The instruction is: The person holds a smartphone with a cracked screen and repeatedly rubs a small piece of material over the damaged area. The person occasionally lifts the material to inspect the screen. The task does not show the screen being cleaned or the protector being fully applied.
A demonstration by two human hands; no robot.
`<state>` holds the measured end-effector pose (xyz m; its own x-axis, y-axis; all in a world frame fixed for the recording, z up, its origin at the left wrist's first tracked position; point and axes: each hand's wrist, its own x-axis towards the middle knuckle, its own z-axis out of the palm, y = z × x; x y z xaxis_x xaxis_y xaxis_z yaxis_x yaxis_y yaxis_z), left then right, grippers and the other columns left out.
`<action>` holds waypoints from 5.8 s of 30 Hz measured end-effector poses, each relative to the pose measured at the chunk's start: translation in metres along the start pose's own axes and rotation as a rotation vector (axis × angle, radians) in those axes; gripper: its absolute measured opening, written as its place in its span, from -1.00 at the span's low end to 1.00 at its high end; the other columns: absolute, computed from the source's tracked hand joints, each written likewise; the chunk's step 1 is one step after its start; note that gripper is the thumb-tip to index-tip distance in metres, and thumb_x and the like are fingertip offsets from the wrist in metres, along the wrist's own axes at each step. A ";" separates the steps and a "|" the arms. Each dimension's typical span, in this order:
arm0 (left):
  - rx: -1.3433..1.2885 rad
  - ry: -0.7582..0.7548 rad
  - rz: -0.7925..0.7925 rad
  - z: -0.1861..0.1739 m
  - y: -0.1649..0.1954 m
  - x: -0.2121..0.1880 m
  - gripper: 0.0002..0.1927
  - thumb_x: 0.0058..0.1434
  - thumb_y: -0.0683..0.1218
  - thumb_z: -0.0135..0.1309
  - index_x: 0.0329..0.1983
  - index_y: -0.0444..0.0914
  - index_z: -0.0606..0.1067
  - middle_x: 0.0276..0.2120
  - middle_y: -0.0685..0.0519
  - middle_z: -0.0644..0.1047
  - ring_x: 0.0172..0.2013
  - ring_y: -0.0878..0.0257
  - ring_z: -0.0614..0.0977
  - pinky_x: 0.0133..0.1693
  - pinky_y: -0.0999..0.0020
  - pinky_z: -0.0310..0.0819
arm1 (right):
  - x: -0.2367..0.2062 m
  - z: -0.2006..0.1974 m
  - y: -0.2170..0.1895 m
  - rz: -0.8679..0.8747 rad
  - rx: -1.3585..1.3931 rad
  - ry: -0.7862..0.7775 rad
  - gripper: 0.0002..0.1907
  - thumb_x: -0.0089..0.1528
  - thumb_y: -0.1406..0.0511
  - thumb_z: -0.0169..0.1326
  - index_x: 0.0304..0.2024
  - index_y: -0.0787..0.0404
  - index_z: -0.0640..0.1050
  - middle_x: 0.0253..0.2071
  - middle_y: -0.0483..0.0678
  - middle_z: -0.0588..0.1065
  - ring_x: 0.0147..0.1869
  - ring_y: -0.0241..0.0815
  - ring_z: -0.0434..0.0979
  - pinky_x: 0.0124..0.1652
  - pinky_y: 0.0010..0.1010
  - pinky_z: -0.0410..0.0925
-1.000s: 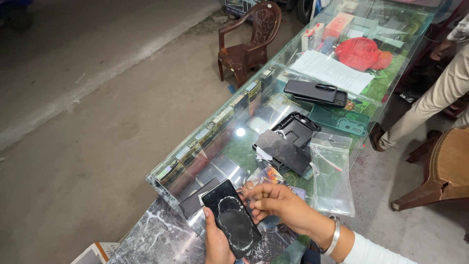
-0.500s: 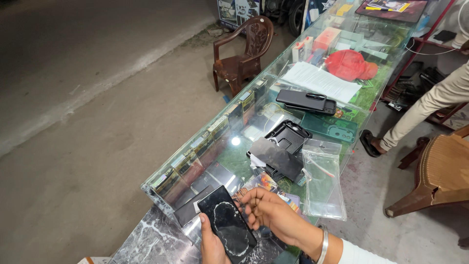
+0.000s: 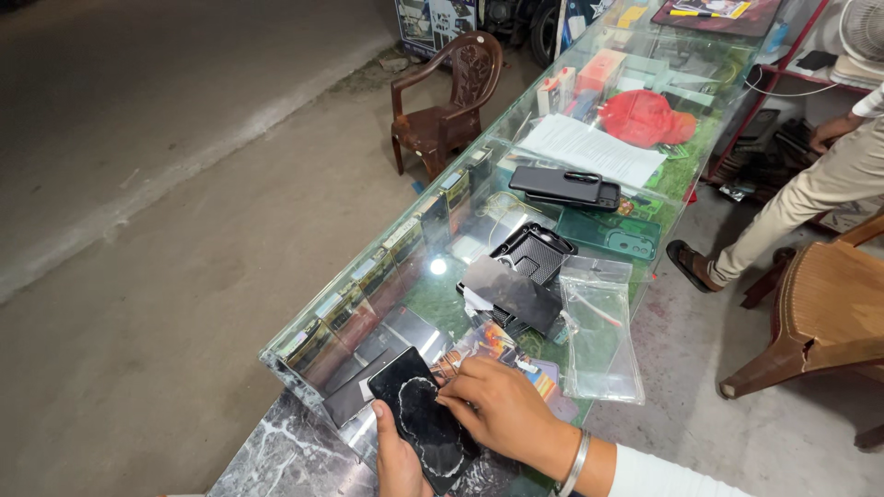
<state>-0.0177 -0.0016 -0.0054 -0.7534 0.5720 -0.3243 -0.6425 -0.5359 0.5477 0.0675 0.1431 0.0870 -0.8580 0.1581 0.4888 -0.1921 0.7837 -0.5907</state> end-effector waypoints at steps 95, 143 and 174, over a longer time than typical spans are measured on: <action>0.133 -0.013 0.032 -0.003 0.006 -0.009 -0.04 0.30 0.49 -0.49 0.11 -0.43 0.46 -0.07 -0.23 0.62 -0.11 -0.01 0.65 -0.06 0.12 0.57 | -0.040 0.028 0.018 0.731 0.815 -0.012 -0.89 0.16 0.43 0.26 -0.29 0.40 0.69 -0.41 -0.14 0.63 -0.36 -0.46 0.52 -0.36 -0.60 0.38; 0.154 0.052 0.042 -0.023 -0.006 -0.003 -0.18 0.42 0.38 -0.43 0.05 -0.42 0.49 -0.12 -0.14 0.62 -0.12 0.05 0.63 -0.03 0.19 0.51 | -0.022 0.020 0.031 0.674 0.857 -0.174 -0.91 0.15 0.42 0.26 -0.30 0.35 0.67 -0.45 -0.14 0.58 -0.41 -0.46 0.46 -0.40 -0.59 0.31; 0.232 0.024 0.073 -0.004 -0.001 -0.007 -0.10 0.39 0.42 -0.49 0.03 -0.45 0.51 -0.16 -0.21 0.64 -0.20 0.01 0.66 -0.13 0.19 0.57 | -0.030 0.018 0.030 0.647 0.728 -0.146 -0.93 0.15 0.47 0.25 -0.30 0.38 0.69 -0.41 -0.06 0.63 -0.39 -0.44 0.49 -0.39 -0.58 0.35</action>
<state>-0.0124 -0.0073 -0.0065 -0.8013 0.5209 -0.2941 -0.5395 -0.4167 0.7316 0.0794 0.1505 0.0430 -0.9420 0.3118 -0.1239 0.1312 0.0026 -0.9914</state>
